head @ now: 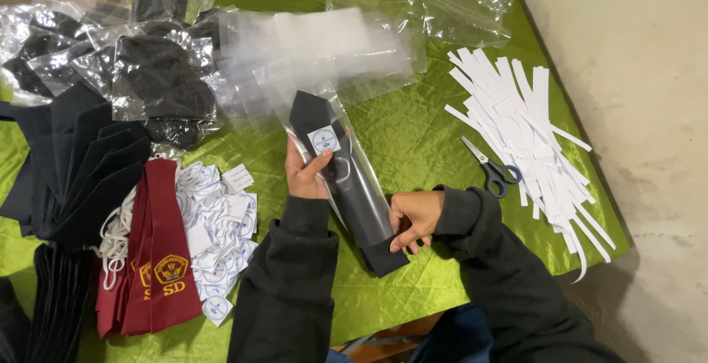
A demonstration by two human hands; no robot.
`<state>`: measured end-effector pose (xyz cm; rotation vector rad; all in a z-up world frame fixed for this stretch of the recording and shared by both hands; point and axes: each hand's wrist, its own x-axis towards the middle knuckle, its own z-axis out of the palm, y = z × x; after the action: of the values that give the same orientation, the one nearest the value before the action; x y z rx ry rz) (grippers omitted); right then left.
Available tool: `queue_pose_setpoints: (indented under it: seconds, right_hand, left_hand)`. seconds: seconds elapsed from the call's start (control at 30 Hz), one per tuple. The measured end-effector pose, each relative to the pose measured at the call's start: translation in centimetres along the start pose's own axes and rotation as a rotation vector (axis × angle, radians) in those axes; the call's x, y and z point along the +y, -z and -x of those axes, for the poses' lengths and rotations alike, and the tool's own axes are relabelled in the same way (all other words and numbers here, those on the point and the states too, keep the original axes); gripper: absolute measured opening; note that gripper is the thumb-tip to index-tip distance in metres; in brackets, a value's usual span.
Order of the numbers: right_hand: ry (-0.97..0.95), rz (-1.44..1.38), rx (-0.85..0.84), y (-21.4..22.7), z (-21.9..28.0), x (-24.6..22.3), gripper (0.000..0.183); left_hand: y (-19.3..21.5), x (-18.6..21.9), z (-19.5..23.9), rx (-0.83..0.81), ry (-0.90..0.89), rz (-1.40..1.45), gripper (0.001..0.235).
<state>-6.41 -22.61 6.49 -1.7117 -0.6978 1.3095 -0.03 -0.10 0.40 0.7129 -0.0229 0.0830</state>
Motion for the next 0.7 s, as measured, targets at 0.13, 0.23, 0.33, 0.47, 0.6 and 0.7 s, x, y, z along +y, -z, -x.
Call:
queue_pose_setpoints:
  seconds: [0.13,0.23,0.33,0.47,0.6,0.7]
  right_hand:
    - [-0.011,-0.073,0.043,-0.4,0.0,-1.1,0.027]
    - [0.011,-0.061,0.059,-0.2,-0.6,0.4,0.028]
    - [0.06,-0.119,0.133,-0.2,-1.1,1.2,0.029]
    - [0.057,-0.164,0.144,0.0,-0.1,-0.6,0.027]
    - [0.07,-0.062,0.108,-0.2,0.0,0.0,0.027]
    - [0.14,-0.06,0.13,-0.1,-0.2,1.0,0.028]
  left_hand:
    - [-0.7,0.5,0.4,-0.024,0.022,0.062,0.085]
    - [-0.3,0.1,0.2,-0.021,-0.002,0.061,0.087]
    - [0.7,-0.7,-0.3,-0.04,0.001,0.089,0.091]
    - [1.5,-1.1,-0.5,-0.037,-0.015,0.091,0.093]
    - [0.6,-0.3,-0.4,-0.051,-0.034,0.11,0.092]
    - [2.5,-2.3,-1.2,-0.091,-0.053,0.131,0.095]
